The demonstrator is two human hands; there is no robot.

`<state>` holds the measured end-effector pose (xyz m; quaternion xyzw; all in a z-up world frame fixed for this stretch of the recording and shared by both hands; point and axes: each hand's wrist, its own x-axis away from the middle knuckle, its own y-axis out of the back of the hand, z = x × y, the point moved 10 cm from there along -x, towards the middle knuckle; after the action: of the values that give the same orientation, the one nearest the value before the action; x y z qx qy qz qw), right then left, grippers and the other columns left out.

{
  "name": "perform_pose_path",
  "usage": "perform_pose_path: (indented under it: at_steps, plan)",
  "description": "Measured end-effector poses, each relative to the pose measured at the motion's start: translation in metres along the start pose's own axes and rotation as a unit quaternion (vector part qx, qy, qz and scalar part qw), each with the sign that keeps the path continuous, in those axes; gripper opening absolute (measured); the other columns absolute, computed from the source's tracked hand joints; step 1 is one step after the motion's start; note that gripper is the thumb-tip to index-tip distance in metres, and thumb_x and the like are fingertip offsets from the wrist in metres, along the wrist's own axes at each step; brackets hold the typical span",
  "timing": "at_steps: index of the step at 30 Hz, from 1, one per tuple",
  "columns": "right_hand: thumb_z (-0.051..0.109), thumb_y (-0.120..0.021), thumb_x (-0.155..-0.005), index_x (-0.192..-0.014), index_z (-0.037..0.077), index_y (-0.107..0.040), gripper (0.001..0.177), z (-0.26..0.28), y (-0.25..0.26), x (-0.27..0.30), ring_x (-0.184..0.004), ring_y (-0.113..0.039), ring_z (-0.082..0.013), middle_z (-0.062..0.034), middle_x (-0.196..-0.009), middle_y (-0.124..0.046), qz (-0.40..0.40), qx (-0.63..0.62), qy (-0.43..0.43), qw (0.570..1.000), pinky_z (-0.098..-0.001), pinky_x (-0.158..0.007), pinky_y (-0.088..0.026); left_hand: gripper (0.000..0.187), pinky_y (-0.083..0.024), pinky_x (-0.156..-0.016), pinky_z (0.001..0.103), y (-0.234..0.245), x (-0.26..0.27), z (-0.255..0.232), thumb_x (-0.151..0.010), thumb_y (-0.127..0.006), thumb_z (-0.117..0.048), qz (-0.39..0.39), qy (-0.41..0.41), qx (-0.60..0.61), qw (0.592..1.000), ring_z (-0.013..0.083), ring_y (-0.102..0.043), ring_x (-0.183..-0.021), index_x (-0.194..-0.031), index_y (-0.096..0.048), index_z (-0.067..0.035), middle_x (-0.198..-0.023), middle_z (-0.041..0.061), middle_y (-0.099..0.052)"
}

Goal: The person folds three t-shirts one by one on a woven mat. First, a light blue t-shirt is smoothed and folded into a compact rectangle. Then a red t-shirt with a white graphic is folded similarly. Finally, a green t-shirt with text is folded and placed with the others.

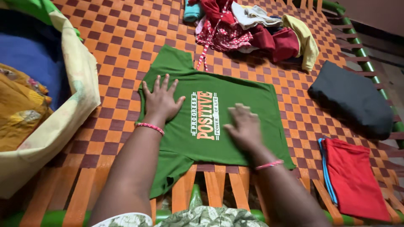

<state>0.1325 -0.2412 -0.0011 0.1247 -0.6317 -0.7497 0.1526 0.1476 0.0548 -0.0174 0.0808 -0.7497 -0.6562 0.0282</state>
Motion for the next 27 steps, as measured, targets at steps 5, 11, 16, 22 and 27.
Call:
perform_pose_path:
  at_steps: [5, 11, 16, 22, 27]
  plan:
    - [0.061, -0.041, -0.095, -0.162, 0.025, -0.025, 0.077, -0.106, 0.011, 0.015, -0.157, -0.008, -0.0275, -0.0071, -0.171, -0.011, -0.023, 0.048, -0.121, 0.991, -0.0509, -0.124, -0.006, 0.074, -0.005, -0.119, 0.071, 0.003, 0.001, 0.003, -0.097, -0.041, -0.064, -0.007, 0.021, -0.004, 1.000, 0.0296, -0.016, -0.156, -0.160, -0.031, -0.027, -0.170, 0.006, -0.020]
    - [0.062, -0.041, -0.096, -0.162, 0.025, -0.028, 0.077, -0.121, 0.000, 0.017, -0.158, -0.009, -0.0274, -0.0062, -0.172, -0.015, -0.043, 0.039, -0.126, 0.990, -0.0525, -0.125, -0.008, 0.087, -0.005, -0.118, 0.068, 0.017, 0.033, -0.050, -0.098, -0.047, -0.059, -0.076, 0.026, -0.103, 0.991, 0.0312, -0.013, -0.157, -0.162, -0.024, -0.005, -0.170, 0.016, -0.020]
    - [0.063, -0.041, -0.095, -0.161, 0.024, -0.030, 0.077, -0.124, 0.001, 0.017, -0.158, -0.010, -0.0275, -0.0058, -0.171, -0.016, -0.051, 0.026, -0.121, 0.991, -0.0526, -0.124, -0.008, 0.095, 0.001, -0.120, 0.068, -0.009, 0.104, -0.100, -0.094, -0.039, -0.073, 0.112, -0.050, 0.043, 0.992, 0.0278, -0.002, -0.158, -0.164, -0.012, -0.014, -0.172, 0.010, -0.006]
    - [0.065, -0.043, -0.094, -0.160, 0.027, -0.032, 0.077, -0.135, -0.007, 0.011, -0.158, -0.012, -0.0274, -0.0044, -0.172, -0.018, -0.055, 0.030, -0.118, 0.991, -0.0535, -0.125, -0.009, 0.092, 0.000, -0.120, 0.066, 0.020, 0.134, -0.005, -0.094, -0.027, -0.079, 0.115, 0.043, -0.012, 0.992, 0.0263, -0.005, -0.157, -0.164, -0.009, -0.022, -0.172, 0.008, -0.004]
    - [0.065, -0.043, -0.095, -0.160, 0.027, -0.032, 0.076, -0.143, -0.012, 0.010, -0.158, -0.011, -0.0277, -0.0043, -0.171, -0.018, -0.053, 0.037, -0.119, 0.991, -0.0535, -0.124, -0.010, 0.082, -0.005, -0.115, 0.074, 0.019, 0.141, 0.081, -0.098, -0.035, -0.067, 0.072, 0.190, -0.001, 0.979, 0.0325, -0.004, -0.157, -0.161, -0.018, -0.016, -0.171, 0.010, -0.006]
